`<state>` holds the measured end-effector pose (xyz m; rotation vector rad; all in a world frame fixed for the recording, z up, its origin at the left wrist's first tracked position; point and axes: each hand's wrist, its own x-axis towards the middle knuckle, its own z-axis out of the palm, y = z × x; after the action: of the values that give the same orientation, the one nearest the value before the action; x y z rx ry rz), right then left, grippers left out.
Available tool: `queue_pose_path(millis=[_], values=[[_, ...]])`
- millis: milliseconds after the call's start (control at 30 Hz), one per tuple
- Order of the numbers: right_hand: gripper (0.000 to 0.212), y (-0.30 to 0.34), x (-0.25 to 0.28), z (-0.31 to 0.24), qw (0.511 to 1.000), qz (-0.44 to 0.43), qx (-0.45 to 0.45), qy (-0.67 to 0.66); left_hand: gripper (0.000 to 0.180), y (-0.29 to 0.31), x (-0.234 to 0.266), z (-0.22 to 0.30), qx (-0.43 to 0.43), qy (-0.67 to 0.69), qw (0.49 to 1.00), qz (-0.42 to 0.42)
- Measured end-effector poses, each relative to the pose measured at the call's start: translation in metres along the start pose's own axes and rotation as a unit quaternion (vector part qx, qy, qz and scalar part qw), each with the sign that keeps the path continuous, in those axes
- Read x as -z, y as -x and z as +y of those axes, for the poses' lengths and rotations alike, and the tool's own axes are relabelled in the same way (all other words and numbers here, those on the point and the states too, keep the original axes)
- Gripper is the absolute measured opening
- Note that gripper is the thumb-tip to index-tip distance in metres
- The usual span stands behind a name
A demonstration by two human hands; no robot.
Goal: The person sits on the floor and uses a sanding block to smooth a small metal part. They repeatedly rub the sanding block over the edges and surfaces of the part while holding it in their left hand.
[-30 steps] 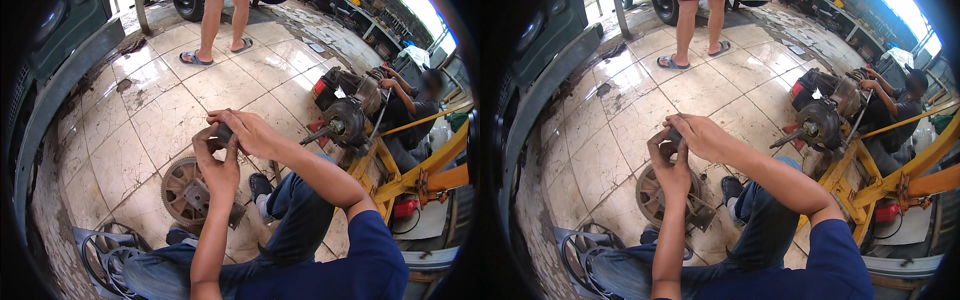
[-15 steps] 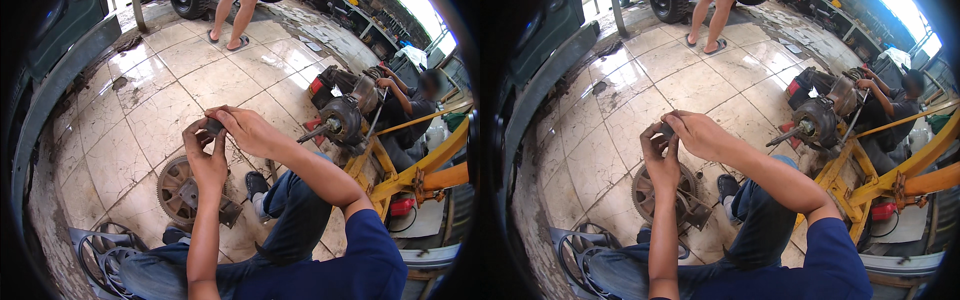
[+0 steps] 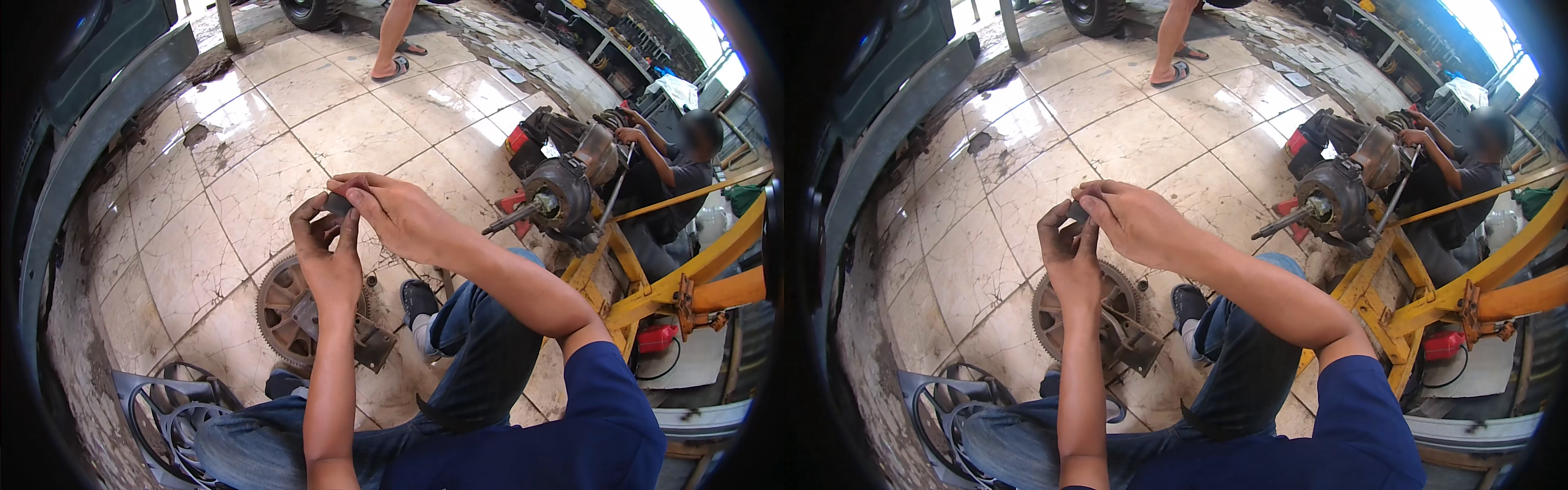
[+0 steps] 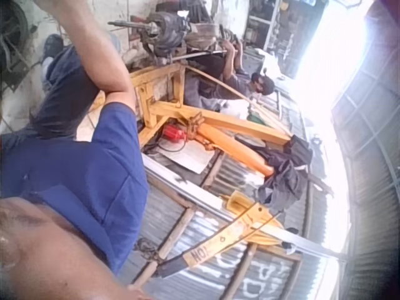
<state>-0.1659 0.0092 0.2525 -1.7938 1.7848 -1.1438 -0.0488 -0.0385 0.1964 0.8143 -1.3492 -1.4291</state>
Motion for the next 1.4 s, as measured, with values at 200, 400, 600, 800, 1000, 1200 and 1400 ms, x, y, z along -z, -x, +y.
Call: queue_pose_path(millis=[200,400,600,800,1000,1200,1400], values=[[0.04,0.0,0.003,-0.003,1.0,0.003,-0.008,-0.011,0.037,0.002,-0.006,0.002,0.041,0.124,0.991,0.004],[0.04,-0.002,0.008,-0.005,0.997,-0.004,-0.065,-0.043,0.032,0.006,-0.008,-0.003,0.008,0.067,0.997,-0.038],[0.041,0.0,0.006,-0.005,0.999,-0.016,-0.027,-0.018,0.028,0.002,-0.005,0.009,0.08,0.088,0.993,0.005],[0.042,0.0,0.008,-0.006,0.999,-0.008,-0.038,-0.031,0.027,0.003,-0.004,0.011,0.066,0.098,0.993,-0.029],[0.039,-0.002,0.006,-0.011,0.996,0.055,-0.017,-0.072,0.028,-0.004,0.006,0.018,0.066,0.147,0.987,-0.022],[0.047,0.0,0.019,-0.01,0.989,0.076,-0.084,-0.09,0.038,-0.004,0.008,0.018,0.017,0.186,0.978,-0.089],[0.042,0.001,0.011,-0.016,0.991,0.091,-0.003,-0.1,0.045,-0.005,0.004,0.017,-0.009,0.216,0.972,-0.095]])
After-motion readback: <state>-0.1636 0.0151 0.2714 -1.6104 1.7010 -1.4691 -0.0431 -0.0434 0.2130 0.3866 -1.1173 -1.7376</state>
